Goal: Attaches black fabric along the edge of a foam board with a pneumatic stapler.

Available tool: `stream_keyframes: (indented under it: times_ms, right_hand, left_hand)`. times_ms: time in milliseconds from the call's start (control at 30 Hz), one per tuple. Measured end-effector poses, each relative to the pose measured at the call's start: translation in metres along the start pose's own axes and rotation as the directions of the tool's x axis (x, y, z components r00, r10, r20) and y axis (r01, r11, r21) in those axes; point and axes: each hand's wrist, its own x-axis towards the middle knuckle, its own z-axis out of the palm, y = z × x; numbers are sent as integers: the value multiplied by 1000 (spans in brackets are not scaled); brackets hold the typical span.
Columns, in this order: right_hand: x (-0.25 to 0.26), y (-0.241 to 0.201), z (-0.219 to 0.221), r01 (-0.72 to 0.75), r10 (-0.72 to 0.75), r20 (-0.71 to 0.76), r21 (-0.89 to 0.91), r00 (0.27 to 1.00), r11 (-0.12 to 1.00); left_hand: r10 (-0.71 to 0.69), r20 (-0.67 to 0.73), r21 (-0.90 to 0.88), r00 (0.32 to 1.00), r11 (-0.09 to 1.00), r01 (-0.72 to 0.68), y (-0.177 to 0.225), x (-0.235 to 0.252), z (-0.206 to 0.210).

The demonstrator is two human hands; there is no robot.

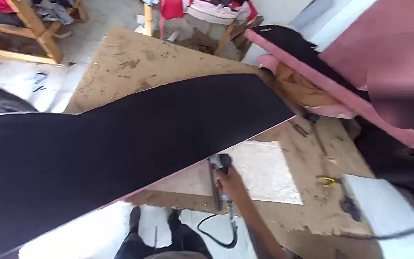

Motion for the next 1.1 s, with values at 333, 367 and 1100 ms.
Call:
stream_keyframes:
  times_ms: [333,367,1100]
  right_hand:
    - [-53,24,61,79,-82,21,101,996,992]
    - [-64,26,74,84,-87,28,99,996,992]
    - [-146,-35,120,110,-98,121,-101,988,989]
  left_hand:
    - [213,680,704,702,79,-706,43,-56,-28]
    - [188,769,614,611,49,-788,34,-46,-18]
    - [-804,32,446,593,543,712,-27,-83,75]
